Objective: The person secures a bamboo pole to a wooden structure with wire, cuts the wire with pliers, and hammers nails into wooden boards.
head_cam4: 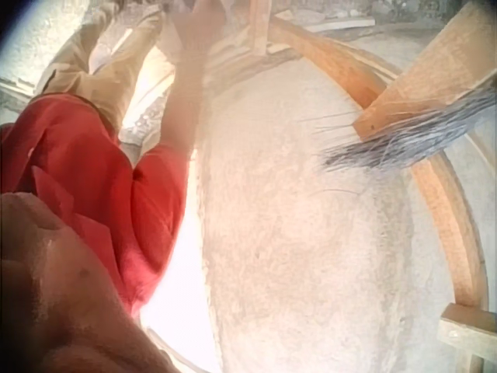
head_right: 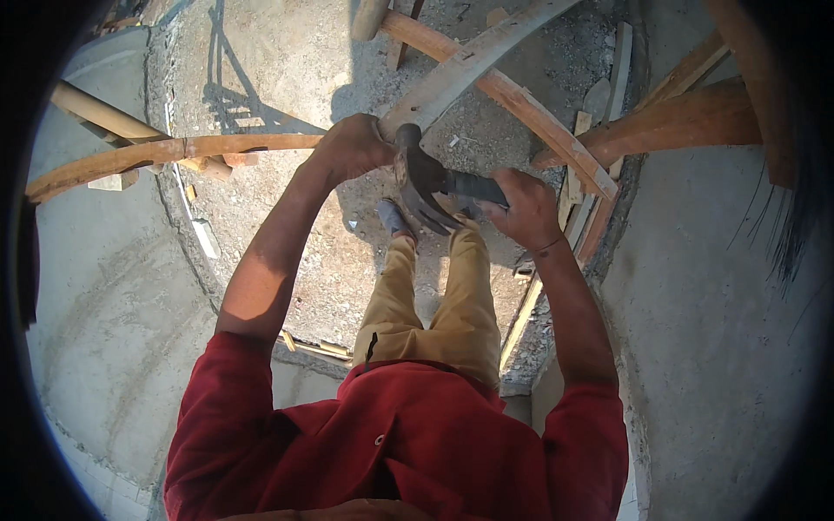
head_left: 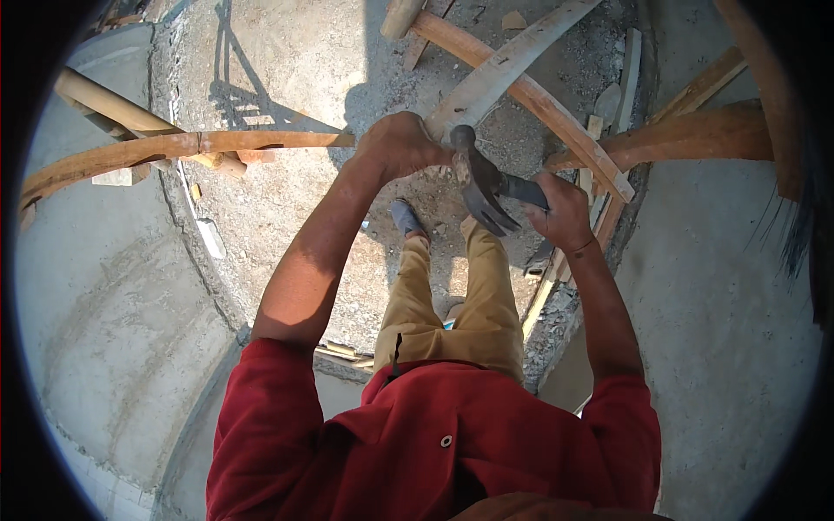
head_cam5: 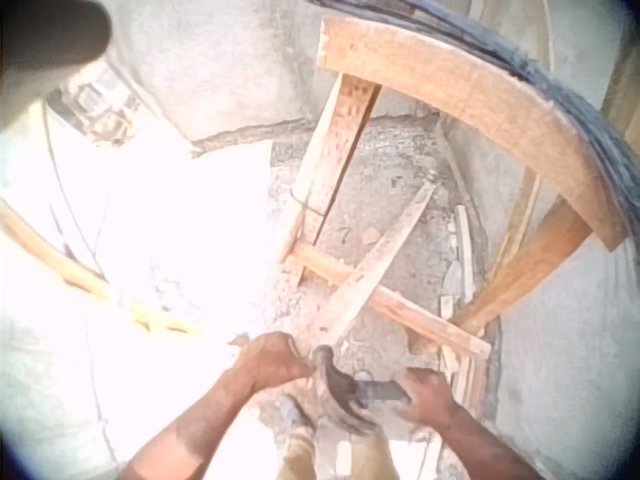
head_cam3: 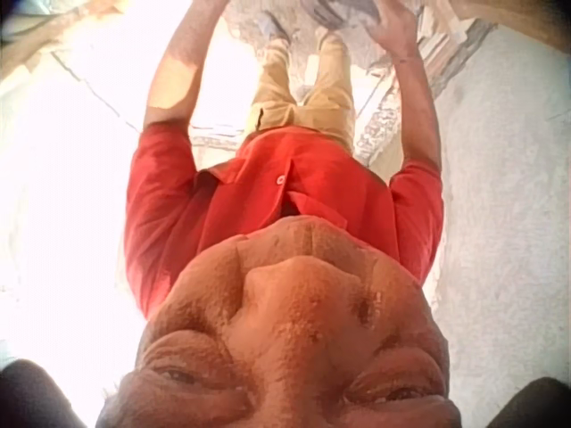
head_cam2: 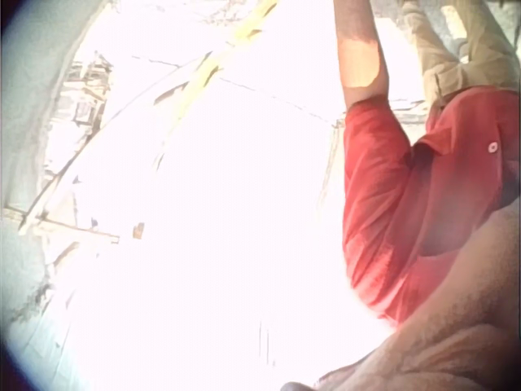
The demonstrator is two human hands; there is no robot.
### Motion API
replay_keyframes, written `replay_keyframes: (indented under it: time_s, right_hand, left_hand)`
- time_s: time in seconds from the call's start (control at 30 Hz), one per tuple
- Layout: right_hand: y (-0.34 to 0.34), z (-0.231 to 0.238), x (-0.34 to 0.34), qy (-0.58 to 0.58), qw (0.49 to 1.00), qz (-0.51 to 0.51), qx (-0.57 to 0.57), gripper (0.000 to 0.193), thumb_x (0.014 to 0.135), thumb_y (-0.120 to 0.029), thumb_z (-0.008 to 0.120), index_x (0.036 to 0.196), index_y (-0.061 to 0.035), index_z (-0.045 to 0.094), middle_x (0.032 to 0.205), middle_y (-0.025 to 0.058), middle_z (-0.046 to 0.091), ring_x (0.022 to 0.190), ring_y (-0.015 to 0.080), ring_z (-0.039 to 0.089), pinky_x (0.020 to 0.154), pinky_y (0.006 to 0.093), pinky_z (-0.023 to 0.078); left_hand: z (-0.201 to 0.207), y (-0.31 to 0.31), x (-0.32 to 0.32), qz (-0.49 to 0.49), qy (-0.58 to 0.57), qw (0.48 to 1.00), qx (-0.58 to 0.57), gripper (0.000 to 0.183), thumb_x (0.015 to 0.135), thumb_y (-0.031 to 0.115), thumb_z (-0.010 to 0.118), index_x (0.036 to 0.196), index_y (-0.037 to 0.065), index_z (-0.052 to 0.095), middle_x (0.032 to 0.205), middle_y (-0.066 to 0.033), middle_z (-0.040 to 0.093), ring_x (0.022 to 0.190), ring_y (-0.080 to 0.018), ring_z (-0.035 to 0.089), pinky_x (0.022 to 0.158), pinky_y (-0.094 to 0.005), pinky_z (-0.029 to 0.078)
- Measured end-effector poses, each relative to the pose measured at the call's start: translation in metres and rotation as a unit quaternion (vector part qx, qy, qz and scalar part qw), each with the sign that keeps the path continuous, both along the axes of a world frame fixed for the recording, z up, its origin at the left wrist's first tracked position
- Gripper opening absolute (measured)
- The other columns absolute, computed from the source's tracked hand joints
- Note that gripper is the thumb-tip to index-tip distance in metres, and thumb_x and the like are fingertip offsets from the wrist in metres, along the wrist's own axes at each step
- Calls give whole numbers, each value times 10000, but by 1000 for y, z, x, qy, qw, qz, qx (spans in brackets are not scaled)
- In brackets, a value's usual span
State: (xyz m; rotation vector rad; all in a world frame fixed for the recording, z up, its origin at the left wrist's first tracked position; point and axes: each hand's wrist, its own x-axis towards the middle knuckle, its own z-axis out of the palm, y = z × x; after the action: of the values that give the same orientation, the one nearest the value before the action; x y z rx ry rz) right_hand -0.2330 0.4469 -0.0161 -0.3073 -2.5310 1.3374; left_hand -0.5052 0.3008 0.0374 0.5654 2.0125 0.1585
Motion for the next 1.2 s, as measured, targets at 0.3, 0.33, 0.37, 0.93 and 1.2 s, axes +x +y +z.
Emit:
replay_keyframes:
  time_s: [0.3, 0.33, 0.37, 0.93, 1.2]
  right_hand:
    - [-53, 29, -11, 26, 901, -206, -382, 474, 954, -500, 683, 985, -40, 574, 740, 30, 559, 632, 164, 529, 607, 334, 459]
    - [-63, 31, -19, 129, 853, -237, -446, 486, 951, -516, 680, 970, -44, 562, 733, 9, 537, 622, 134, 492, 597, 322, 443]
    - [-76, 23, -24, 185, 827, -253, -466, 417, 979, -443, 665, 960, -44, 547, 717, 12, 525, 622, 115, 486, 595, 303, 441]
    - [-45, -54, 9, -100, 726, -403, -548, 295, 972, -306, 728, 1149, -90, 635, 804, 15, 626, 547, 101, 559, 513, 294, 472]
    - [-83, -58, -55, 27, 515, -402, -756, 729, 916, -481, 763, 1503, -132, 508, 1070, 49, 684, 627, 89, 588, 552, 318, 516]
  left_hand:
    - [-16, -1, -16, 26, -34, 999, 17, 629, 644, 502, 859, 930, -52, 775, 904, -184, 757, 837, -286, 733, 805, -407, 554]
    - [-16, 1, -16, 20, -29, 999, 16, 635, 642, 500, 861, 932, -57, 772, 900, -188, 755, 831, -284, 733, 802, -405, 555]
    - [-16, 2, -15, 17, -28, 999, 19, 635, 642, 500, 861, 932, -57, 772, 900, -188, 755, 831, -284, 733, 802, -405, 555]
    - [90, -244, 103, 193, -132, 972, 30, 541, 684, 210, 899, 1105, -49, 680, 905, -115, 743, 809, -142, 698, 744, -328, 573]
    - [91, -350, 179, 195, -88, 977, -1, 480, 706, 245, 894, 1047, -3, 663, 788, -104, 731, 683, -155, 692, 648, -341, 557]
